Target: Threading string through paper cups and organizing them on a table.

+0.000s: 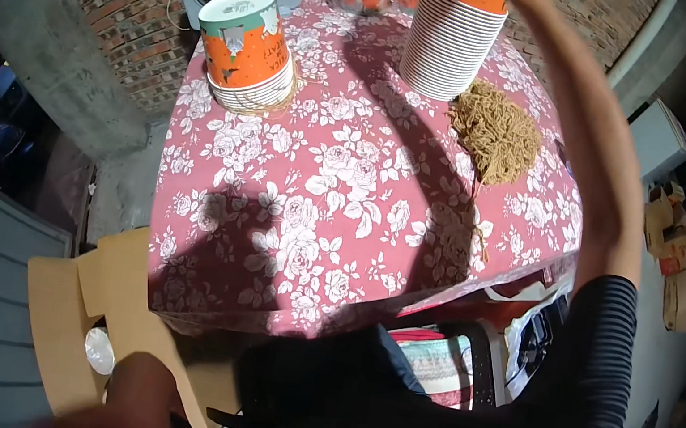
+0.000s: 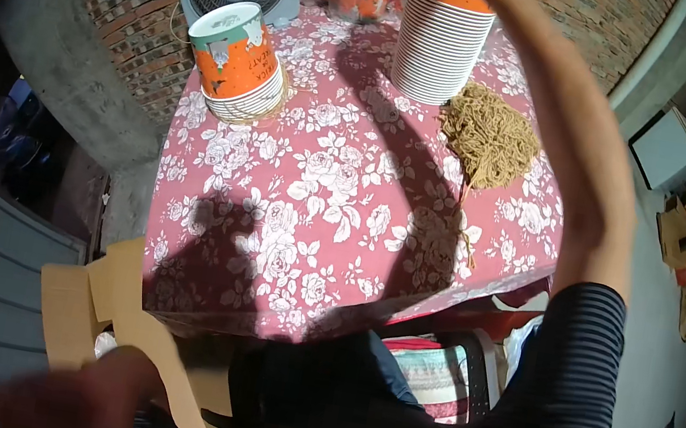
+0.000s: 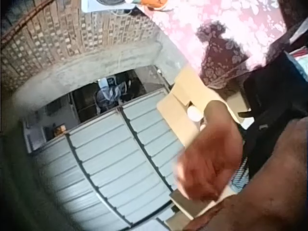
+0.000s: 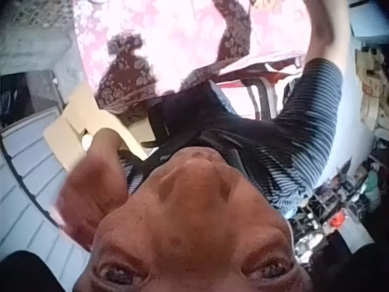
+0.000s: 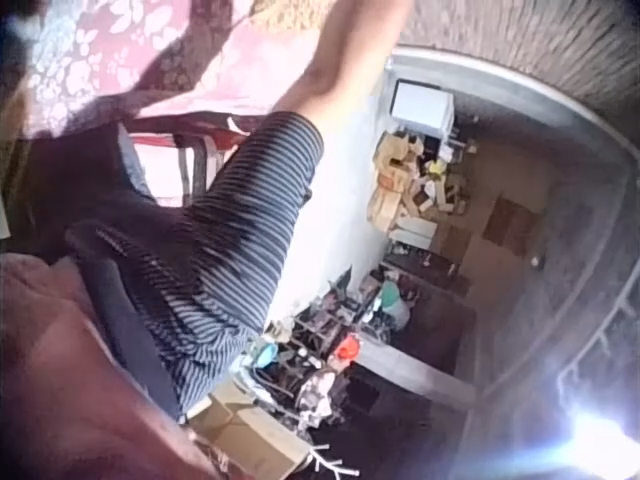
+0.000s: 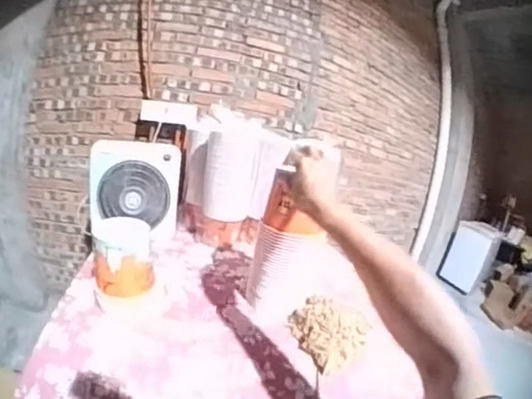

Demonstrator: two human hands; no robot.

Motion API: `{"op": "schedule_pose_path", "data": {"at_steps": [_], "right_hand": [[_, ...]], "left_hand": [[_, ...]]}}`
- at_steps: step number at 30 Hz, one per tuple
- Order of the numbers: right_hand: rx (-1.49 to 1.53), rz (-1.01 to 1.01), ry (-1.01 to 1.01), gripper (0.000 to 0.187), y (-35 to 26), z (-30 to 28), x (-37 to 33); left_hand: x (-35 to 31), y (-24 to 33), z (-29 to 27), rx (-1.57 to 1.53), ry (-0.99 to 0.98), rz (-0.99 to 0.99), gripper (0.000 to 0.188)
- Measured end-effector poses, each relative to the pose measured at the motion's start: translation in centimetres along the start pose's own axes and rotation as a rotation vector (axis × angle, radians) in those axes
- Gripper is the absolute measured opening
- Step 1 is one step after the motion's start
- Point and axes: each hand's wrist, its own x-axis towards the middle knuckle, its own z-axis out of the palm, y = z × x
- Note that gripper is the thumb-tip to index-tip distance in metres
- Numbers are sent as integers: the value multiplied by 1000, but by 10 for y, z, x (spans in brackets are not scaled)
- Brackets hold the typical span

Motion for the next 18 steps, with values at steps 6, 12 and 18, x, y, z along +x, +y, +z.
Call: {"op": "schedule_pose_path", "data": {"at_steps": [6, 12, 18], "right_hand": [[-377, 221, -174, 21, 58, -11, -6], [176, 355, -208, 18, 137, -34, 22], [7, 543, -156, 18, 122, 4, 35]], "left_hand": [[-182, -38, -6, 17, -859, -1149, 25], [-304, -46, 33, 73, -1368, -1114, 24], [-388, -73, 87, 109, -1318, -838, 36]]}}
